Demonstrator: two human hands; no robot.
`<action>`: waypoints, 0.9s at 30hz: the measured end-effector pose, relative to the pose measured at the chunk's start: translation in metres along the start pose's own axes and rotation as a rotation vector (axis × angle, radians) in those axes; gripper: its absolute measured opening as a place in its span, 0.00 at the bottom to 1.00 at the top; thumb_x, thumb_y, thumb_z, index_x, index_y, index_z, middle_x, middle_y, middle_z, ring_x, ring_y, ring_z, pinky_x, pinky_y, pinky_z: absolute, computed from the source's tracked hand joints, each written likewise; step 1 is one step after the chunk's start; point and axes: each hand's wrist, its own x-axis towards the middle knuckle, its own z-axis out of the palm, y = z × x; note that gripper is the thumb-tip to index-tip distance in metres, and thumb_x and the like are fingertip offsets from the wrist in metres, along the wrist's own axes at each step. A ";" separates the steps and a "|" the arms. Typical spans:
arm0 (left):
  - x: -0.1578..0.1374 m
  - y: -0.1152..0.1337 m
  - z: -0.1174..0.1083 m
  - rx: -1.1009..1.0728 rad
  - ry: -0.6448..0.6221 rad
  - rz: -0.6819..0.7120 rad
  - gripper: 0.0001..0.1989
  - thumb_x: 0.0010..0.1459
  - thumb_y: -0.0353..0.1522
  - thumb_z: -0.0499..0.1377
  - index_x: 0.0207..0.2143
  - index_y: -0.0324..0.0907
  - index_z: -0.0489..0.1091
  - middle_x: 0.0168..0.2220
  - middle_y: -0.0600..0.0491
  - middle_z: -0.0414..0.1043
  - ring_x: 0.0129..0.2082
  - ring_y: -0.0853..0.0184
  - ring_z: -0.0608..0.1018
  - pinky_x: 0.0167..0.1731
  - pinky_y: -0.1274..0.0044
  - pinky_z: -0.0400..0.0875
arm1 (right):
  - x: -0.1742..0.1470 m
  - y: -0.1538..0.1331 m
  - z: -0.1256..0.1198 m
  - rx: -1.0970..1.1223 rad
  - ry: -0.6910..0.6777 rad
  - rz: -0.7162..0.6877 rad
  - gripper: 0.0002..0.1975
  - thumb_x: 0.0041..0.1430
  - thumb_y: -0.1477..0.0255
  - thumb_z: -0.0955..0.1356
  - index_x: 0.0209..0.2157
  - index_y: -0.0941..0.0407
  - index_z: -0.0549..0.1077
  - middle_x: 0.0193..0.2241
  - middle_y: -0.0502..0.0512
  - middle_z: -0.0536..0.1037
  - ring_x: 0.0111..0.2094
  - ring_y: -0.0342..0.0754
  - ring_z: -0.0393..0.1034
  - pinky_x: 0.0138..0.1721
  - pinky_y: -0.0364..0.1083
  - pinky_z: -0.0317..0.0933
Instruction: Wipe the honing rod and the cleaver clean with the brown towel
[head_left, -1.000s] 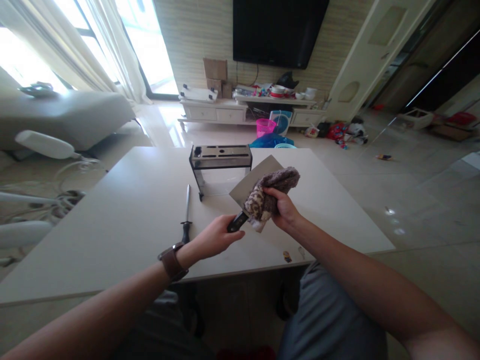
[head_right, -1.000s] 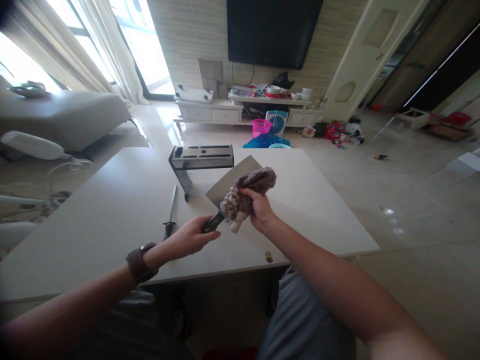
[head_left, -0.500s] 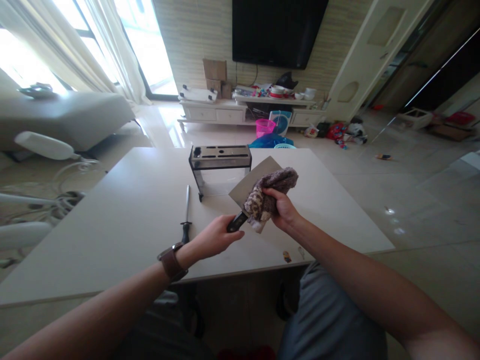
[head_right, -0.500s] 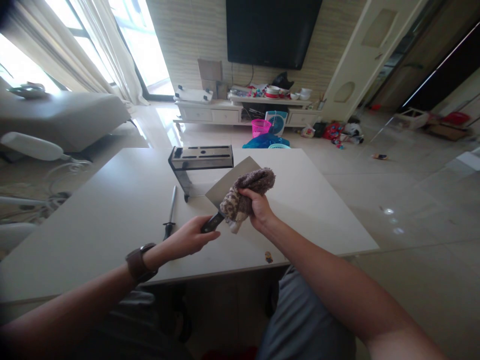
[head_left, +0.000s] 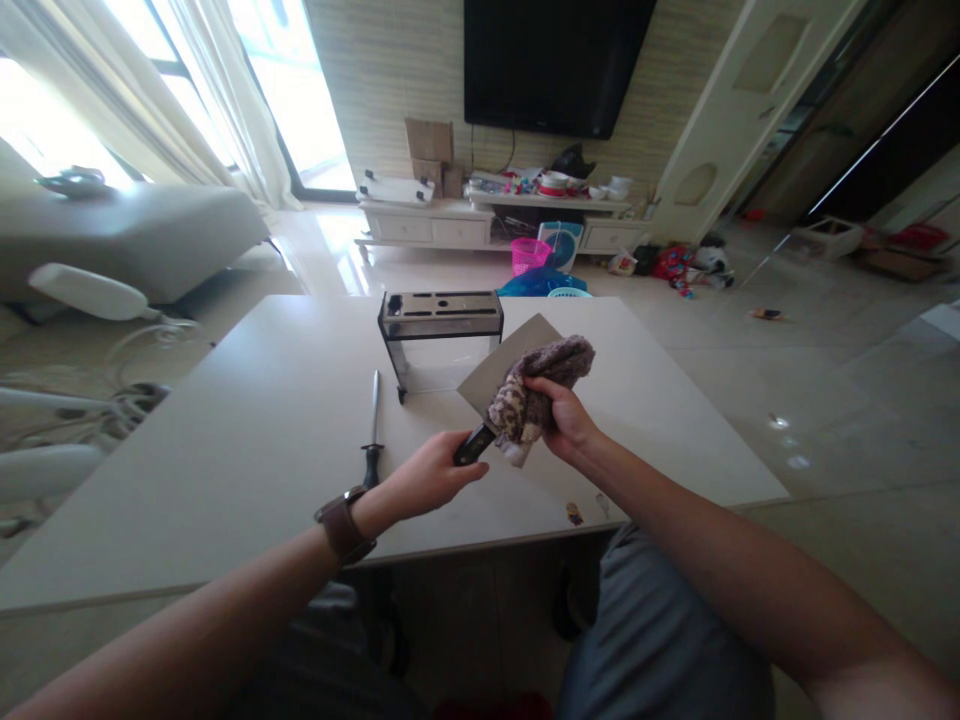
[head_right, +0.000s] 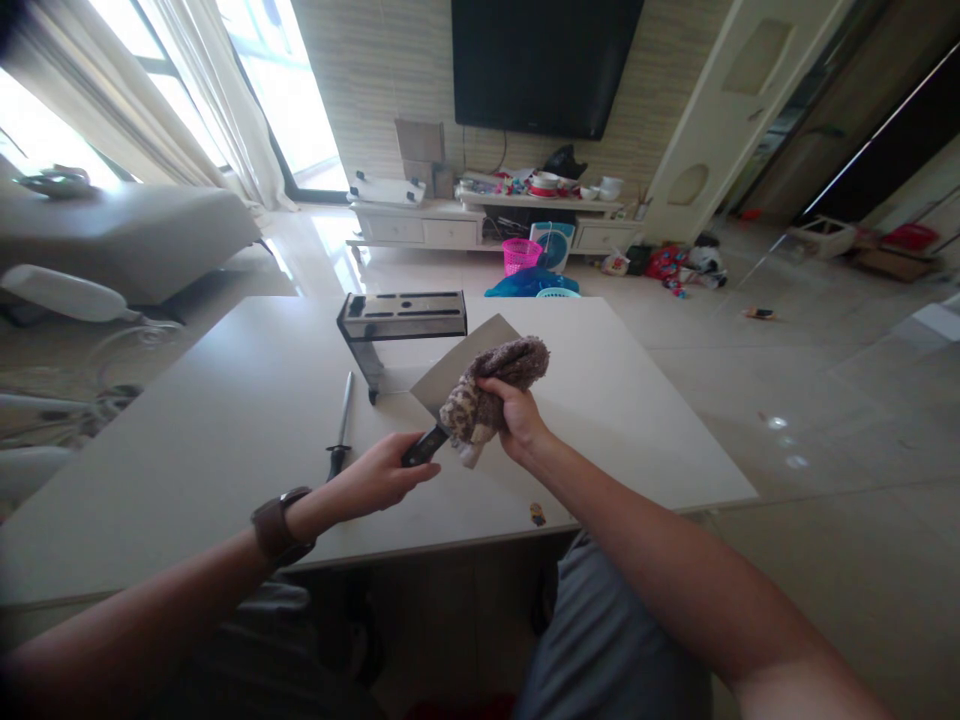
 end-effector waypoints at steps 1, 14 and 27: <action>0.000 0.000 0.000 -0.001 0.000 -0.003 0.11 0.59 0.39 0.60 0.29 0.43 0.64 0.20 0.61 0.61 0.19 0.72 0.64 0.21 0.78 0.55 | 0.000 0.000 0.000 0.002 0.002 0.002 0.09 0.49 0.77 0.75 0.35 0.56 0.80 0.30 0.48 0.85 0.29 0.45 0.79 0.38 0.43 0.75; 0.000 -0.001 0.001 -0.017 0.007 -0.020 0.11 0.57 0.39 0.61 0.29 0.43 0.65 0.20 0.60 0.62 0.19 0.71 0.64 0.21 0.78 0.56 | 0.001 0.000 -0.001 -0.014 -0.013 -0.005 0.09 0.49 0.76 0.75 0.35 0.55 0.80 0.30 0.48 0.85 0.30 0.46 0.79 0.36 0.44 0.76; -0.001 0.000 0.000 -0.020 -0.010 -0.036 0.11 0.58 0.40 0.60 0.31 0.43 0.65 0.20 0.61 0.61 0.18 0.71 0.64 0.20 0.78 0.55 | 0.000 0.000 0.001 -0.004 0.004 0.008 0.09 0.50 0.77 0.74 0.35 0.56 0.80 0.29 0.48 0.85 0.28 0.45 0.78 0.37 0.44 0.75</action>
